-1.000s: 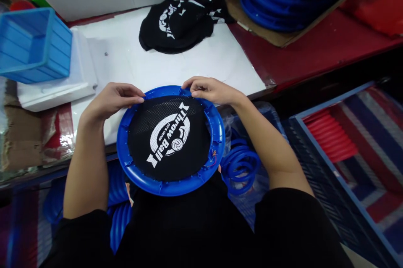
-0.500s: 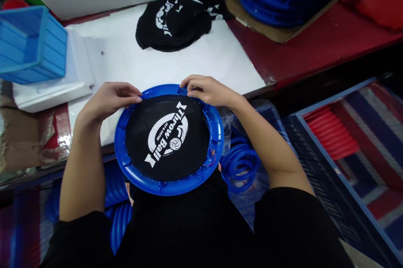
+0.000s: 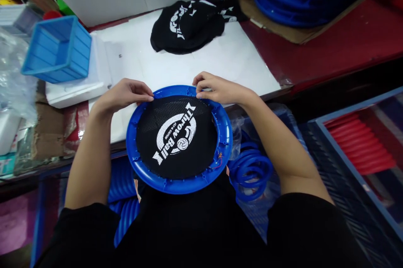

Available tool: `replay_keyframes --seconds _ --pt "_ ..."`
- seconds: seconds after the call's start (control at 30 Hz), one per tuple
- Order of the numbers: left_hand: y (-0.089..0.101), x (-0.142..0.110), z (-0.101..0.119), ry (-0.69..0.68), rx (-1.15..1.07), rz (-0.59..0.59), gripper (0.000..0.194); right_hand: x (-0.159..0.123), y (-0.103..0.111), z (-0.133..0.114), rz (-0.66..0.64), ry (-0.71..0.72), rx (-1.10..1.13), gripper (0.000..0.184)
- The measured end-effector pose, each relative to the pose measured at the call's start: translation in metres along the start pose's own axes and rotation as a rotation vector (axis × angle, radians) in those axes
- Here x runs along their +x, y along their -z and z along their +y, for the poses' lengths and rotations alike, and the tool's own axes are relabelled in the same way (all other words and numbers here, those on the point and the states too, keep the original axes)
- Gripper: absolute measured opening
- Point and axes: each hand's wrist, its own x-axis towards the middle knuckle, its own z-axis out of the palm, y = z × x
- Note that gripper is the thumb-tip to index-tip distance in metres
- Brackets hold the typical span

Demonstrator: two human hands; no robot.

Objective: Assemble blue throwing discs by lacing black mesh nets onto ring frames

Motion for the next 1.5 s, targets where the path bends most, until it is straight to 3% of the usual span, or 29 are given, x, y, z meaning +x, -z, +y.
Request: replay_keyframes --seconds 0.4,0.8,0.97,1.07,1.17,1.37,1.5 --pt "0.002 0.007 0.018 -0.021 0.099 -0.014 0.018 0.003 0.004 -0.003 -0.055 -0.015 0.017 0.029" --pt "-0.004 0.004 0.019 -0.091 0.176 0.009 0.008 0.003 0.006 0.001 -0.043 -0.016 0.011 0.031" --pt "-0.031 -0.011 0.029 -0.319 0.427 0.175 0.011 0.006 0.007 0.001 -0.058 -0.008 0.001 0.027" --pt "-0.052 -0.016 0.028 -0.406 0.631 0.143 0.024 0.007 0.009 0.0 -0.064 -0.005 -0.02 0.024" --pt "-0.063 -0.017 0.024 -0.4 0.748 0.136 0.033 0.006 0.01 -0.007 -0.059 -0.013 -0.058 0.022" --pt "-0.06 -0.018 0.028 -0.358 0.687 0.152 0.021 -0.001 -0.013 -0.046 0.226 0.053 -0.104 0.018" --pt "-0.054 -0.019 0.034 -0.348 0.576 0.191 0.016 -0.004 -0.039 -0.058 0.143 0.069 -0.293 0.019"
